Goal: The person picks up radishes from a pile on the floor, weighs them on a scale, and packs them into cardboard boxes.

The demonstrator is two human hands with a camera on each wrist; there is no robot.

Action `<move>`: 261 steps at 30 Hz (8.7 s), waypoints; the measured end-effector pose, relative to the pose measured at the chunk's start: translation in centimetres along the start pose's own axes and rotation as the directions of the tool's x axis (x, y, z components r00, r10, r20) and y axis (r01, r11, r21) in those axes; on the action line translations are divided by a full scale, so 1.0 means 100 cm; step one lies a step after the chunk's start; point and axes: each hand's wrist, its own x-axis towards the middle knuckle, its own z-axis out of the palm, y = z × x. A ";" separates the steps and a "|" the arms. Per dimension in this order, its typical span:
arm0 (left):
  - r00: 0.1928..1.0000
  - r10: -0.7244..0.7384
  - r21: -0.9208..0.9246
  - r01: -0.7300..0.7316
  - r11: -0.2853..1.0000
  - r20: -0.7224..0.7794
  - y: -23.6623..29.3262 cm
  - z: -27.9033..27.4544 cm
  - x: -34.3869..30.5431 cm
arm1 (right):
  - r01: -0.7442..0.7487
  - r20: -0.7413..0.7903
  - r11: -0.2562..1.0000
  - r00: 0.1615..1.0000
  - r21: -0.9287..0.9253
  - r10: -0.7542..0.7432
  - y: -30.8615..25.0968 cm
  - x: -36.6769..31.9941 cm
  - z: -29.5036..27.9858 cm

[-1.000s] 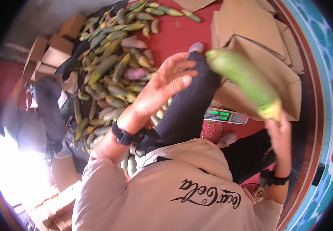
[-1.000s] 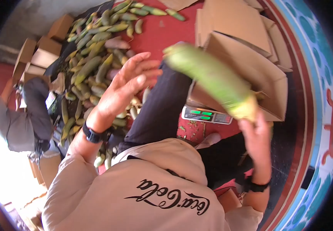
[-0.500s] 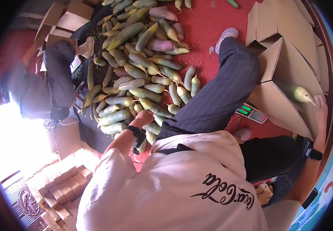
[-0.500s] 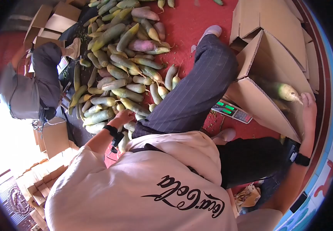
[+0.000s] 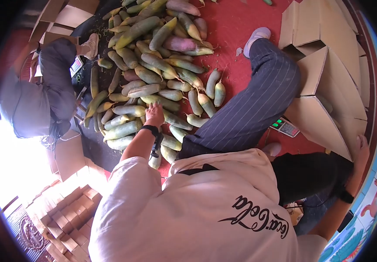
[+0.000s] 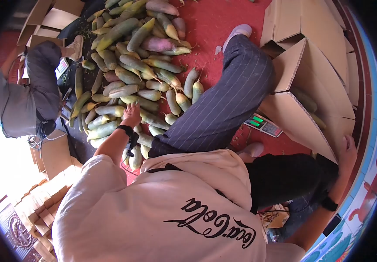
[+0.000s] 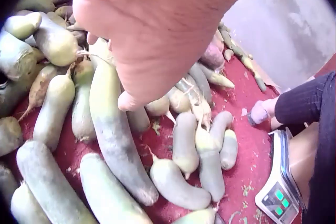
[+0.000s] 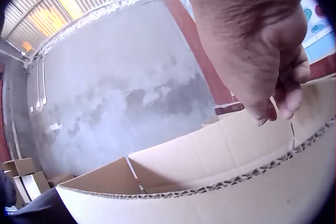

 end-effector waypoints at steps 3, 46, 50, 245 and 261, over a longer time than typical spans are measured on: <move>0.979 -0.063 0.069 0.050 0.996 0.193 0.008 -0.006 0.006 | -0.072 -0.015 0.992 0.997 0.103 0.074 -0.016 -0.028 -0.006; 0.550 0.833 -0.876 -0.369 0.310 0.063 0.195 -0.308 -0.167 | 0.344 -0.111 0.822 0.937 0.453 -0.332 -0.220 -0.137 -0.055; 0.541 0.838 -0.888 -0.354 0.294 0.061 0.203 -0.302 -0.164 | 0.362 -0.161 0.800 0.932 0.479 -0.325 -0.210 -0.140 -0.051; 0.512 0.551 -0.436 0.338 -0.834 -0.659 0.194 -0.344 -0.145 | 0.298 -0.059 0.389 0.851 0.872 -0.521 -0.302 -0.104 -0.013; 0.882 0.381 -0.960 -0.258 -0.104 -0.279 0.153 -0.257 -0.046 | 0.018 -0.134 0.677 0.984 0.735 0.119 -0.148 -0.076 -0.045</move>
